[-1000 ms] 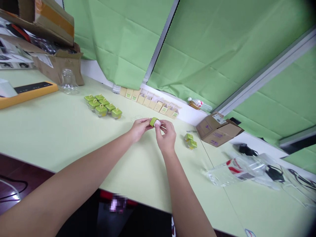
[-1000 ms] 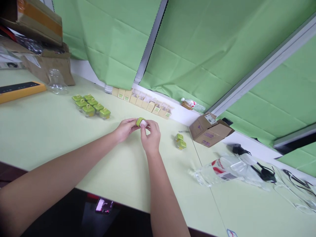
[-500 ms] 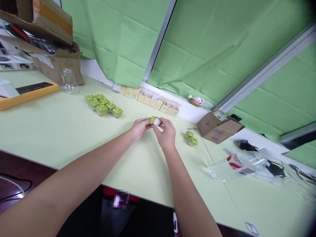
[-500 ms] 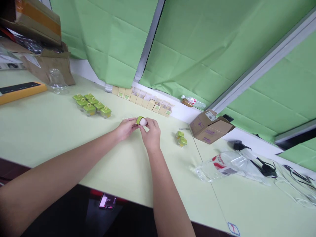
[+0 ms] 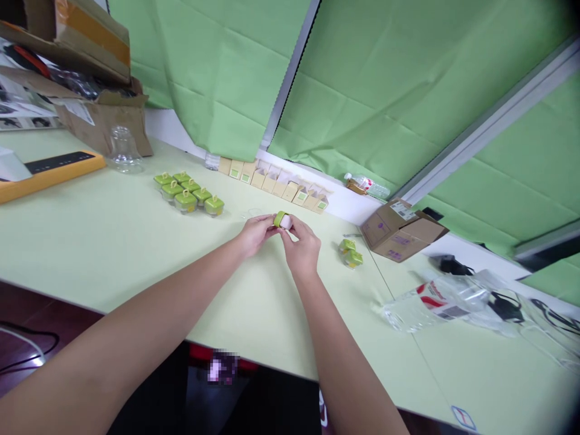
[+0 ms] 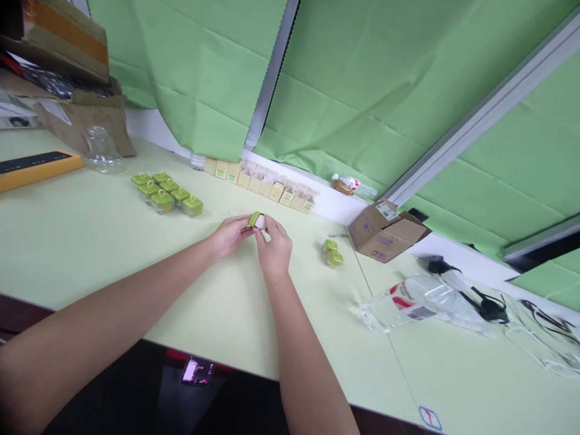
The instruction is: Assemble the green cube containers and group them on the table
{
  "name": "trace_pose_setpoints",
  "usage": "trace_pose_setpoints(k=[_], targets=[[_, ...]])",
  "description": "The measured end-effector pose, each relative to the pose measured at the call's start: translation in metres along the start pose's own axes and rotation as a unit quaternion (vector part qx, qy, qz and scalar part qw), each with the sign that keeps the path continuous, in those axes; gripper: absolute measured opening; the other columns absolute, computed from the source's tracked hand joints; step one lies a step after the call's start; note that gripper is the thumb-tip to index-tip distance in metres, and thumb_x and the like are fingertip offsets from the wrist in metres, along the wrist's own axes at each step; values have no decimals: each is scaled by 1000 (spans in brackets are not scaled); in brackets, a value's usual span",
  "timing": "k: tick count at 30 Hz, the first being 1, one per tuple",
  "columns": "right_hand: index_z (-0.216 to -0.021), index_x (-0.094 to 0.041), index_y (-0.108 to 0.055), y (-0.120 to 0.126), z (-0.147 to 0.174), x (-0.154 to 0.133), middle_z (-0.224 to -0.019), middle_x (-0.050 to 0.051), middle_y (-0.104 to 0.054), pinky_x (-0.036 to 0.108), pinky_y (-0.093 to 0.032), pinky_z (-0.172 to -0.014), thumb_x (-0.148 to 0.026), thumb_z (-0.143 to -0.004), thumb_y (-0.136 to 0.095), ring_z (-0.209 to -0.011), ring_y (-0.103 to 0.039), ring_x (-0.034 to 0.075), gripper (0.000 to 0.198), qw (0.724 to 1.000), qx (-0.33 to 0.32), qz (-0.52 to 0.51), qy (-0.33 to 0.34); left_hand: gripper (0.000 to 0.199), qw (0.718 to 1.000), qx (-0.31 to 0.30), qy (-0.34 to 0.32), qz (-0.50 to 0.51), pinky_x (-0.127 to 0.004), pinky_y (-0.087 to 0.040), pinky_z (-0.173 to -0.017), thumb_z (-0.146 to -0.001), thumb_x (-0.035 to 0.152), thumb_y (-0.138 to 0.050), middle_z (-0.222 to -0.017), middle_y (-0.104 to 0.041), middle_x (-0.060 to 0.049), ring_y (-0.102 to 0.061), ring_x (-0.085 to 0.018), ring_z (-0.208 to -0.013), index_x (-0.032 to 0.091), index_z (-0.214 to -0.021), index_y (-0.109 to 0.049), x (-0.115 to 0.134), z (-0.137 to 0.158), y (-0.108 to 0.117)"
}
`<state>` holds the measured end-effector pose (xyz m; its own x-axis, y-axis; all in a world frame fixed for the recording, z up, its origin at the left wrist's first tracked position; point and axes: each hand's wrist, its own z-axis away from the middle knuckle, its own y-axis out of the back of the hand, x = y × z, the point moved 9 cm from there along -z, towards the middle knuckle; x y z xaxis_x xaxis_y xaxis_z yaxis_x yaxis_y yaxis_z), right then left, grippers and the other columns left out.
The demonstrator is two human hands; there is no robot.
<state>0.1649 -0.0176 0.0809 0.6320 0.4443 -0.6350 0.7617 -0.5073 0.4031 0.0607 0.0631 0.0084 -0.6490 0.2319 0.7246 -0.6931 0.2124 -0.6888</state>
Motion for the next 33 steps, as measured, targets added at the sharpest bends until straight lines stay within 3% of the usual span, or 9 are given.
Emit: trace_pose_setpoints(k=[4, 10, 14, 17, 22, 27, 29, 33], targets=[[-120, -31, -68, -1, 4, 0, -130, 3, -64, 49, -42, -112, -32, -85, -66, -118, -61, 28, 35, 1000, 28, -13, -3, 10, 1000, -4, 5, 11, -32, -52, -93, -78, 18, -73, -97, -74, -9, -67, -16, -87, 13, -87, -75, 1, -1, -1], [-126, -27, -65, -1, 5, 1, -130, 6, -64, 46, -49, -104, -36, -82, -70, -109, -66, 27, 44, 999, 37, -27, -3, 15, 1000, -10, 3, 11, -32, -51, -95, -76, 20, -75, -97, -73, -9, -67, -16, -87, 12, -89, -75, -1, -1, -2], [-124, -21, -64, -2, 4, 20, -121, 10, -68, 43, -58, -89, -45, -83, -69, -96, -69, 24, 48, 987, 49, -114, -100, 18, 999, -10, -18, -32, -36, -51, -95, -74, 24, -77, -97, -73, -10, -67, -18, -88, 12, -88, -75, 3, 0, -4], [-120, -18, -62, -6, 4, 39, -112, 10, -69, 40, -61, -81, -49, -80, -71, -94, -69, 23, 52, 957, 51, -212, -191, 23, 995, -23, -43, -87, -40, -52, -90, -74, 32, -77, -92, -73, -10, -66, -19, -84, 12, -84, -75, 8, 1, -7], [-114, -22, -63, -21, 3, 45, -98, 4, -69, 41, -61, -82, -45, -74, -76, -93, -69, 21, 48, 910, -52, -324, -253, 24, 981, -17, -94, -171, -36, -53, -78, -72, 38, -77, -78, -70, -6, -64, -19, -76, 15, -76, -74, 18, 0, -6], [-115, -23, -60, -27, 8, 37, -91, 3, -72, 45, -58, -89, -39, -73, -76, -89, -71, 22, 48, 866, -142, -388, -282, 26, 963, -51, -109, -242, -33, -51, -71, -74, 42, -74, -74, -66, -4, -60, -18, -70, 16, -75, -71, 21, -3, -9], [-113, -23, -58, -26, 8, 38, -93, 4, -72, 46, -58, -90, -35, -73, -75, -88, -72, 22, 45, 857, -142, -404, -288, 25, 939, -44, -171, -297, -34, -50, -76, -76, 41, -73, -84, -67, -6, -60, -20, -78, 18, -87, -71, 36, -1, -9], [-99, -24, -56, -25, 8, 53, -93, 4, -70, 48, -58, -92, -32, -72, -71, -88, -72, 23, 32, 838, -99, -435, -314, 28, 835, 59, -349, -421, -38, -41, -100, -84, 34, -65, -117, -62, -10, -52, -27, -113, 23, -111, -66, 90, 12, 6]])
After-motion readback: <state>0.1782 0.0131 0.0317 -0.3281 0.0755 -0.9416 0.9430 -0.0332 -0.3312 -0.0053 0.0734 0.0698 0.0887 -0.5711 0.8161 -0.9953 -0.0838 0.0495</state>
